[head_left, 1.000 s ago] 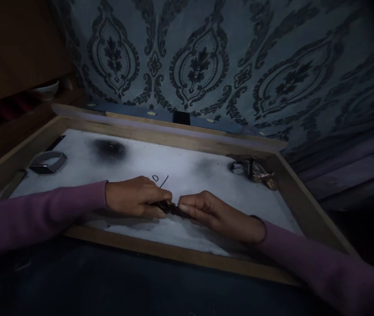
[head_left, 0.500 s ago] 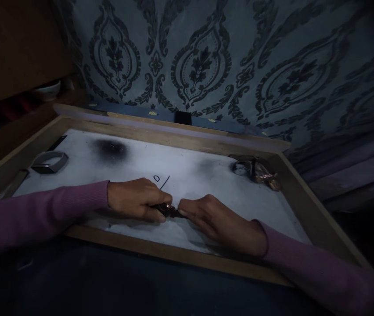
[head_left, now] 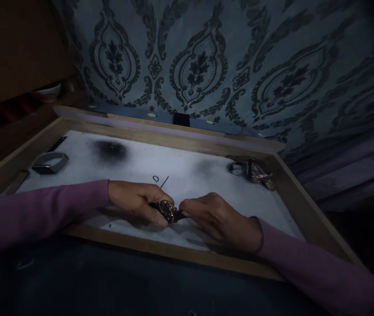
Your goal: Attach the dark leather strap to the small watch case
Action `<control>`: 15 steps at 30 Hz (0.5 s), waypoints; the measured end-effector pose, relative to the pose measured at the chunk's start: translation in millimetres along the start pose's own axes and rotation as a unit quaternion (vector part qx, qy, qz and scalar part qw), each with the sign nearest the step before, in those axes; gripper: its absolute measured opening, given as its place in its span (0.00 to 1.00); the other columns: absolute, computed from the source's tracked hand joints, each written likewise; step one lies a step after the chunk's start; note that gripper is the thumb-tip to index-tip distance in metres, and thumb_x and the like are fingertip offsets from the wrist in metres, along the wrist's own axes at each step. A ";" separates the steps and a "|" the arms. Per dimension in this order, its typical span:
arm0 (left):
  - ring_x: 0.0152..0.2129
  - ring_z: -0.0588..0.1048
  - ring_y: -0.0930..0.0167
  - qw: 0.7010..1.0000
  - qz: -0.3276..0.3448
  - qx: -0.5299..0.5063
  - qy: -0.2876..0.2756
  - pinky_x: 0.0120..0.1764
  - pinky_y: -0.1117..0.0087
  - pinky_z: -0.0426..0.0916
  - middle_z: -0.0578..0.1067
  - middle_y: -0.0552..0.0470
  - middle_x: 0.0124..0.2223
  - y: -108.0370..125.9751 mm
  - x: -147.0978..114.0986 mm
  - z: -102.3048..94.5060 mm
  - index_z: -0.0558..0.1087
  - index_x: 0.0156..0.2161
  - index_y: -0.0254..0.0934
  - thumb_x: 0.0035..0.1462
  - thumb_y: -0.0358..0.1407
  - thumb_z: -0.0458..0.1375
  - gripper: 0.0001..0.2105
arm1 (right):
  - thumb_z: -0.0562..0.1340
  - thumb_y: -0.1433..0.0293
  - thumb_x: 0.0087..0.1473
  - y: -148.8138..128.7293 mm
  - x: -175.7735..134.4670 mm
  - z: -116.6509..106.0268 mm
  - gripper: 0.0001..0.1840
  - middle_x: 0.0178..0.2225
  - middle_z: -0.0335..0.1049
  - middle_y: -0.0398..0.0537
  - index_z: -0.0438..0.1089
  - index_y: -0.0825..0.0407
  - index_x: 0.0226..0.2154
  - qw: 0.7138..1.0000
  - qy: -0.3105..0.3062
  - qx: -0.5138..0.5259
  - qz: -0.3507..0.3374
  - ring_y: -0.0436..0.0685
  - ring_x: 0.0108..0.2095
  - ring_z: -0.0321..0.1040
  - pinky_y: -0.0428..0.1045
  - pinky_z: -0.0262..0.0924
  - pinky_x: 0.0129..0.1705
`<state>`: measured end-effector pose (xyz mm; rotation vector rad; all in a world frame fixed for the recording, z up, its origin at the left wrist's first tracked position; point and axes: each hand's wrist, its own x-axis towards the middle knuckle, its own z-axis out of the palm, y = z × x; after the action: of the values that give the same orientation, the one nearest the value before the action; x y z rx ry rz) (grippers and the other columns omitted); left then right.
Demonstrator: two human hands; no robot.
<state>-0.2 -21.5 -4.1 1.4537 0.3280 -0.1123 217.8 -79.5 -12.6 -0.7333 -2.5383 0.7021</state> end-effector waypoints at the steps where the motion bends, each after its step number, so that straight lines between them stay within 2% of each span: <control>1: 0.21 0.59 0.77 1.000 0.001 -0.010 0.000 0.24 0.75 0.55 0.61 0.58 0.25 -0.5 0.1 0.0 0.64 0.29 0.34 0.53 0.34 0.59 0.08 | 0.47 0.78 0.62 0.3 0.1 -0.2 0.15 0.20 0.46 0.36 0.50 0.50 0.24 1.000 0.004 0.001 -0.001 0.46 0.19 0.45 0.45 0.42 0.21; 7: 0.22 0.58 0.77 0.999 0.017 -0.026 0.005 0.24 0.74 0.53 0.60 0.58 0.25 -1.4 1.1 -0.4 0.64 0.28 0.34 0.53 0.33 0.59 0.08 | 0.47 0.74 0.64 2.8 -1.1 1.3 0.15 0.20 0.48 0.36 0.53 0.50 0.25 1.000 0.017 -0.002 0.006 0.46 0.18 0.47 0.44 0.44 0.22; 15: 0.22 0.59 0.77 0.999 0.042 -0.028 0.006 0.25 0.74 0.54 0.60 0.58 0.25 -0.4 2.6 -1.1 0.64 0.29 0.35 0.53 0.32 0.59 0.06 | 0.47 0.72 0.66 4.7 -1.8 3.6 0.15 0.21 0.56 0.38 0.59 0.51 0.28 0.998 0.057 -0.015 -0.004 0.45 0.19 0.52 0.43 0.48 0.23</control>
<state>2.0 -20.1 -5.3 1.4114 0.2778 -0.0253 219.2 -78.3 -18.5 -0.7505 -2.4511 0.6030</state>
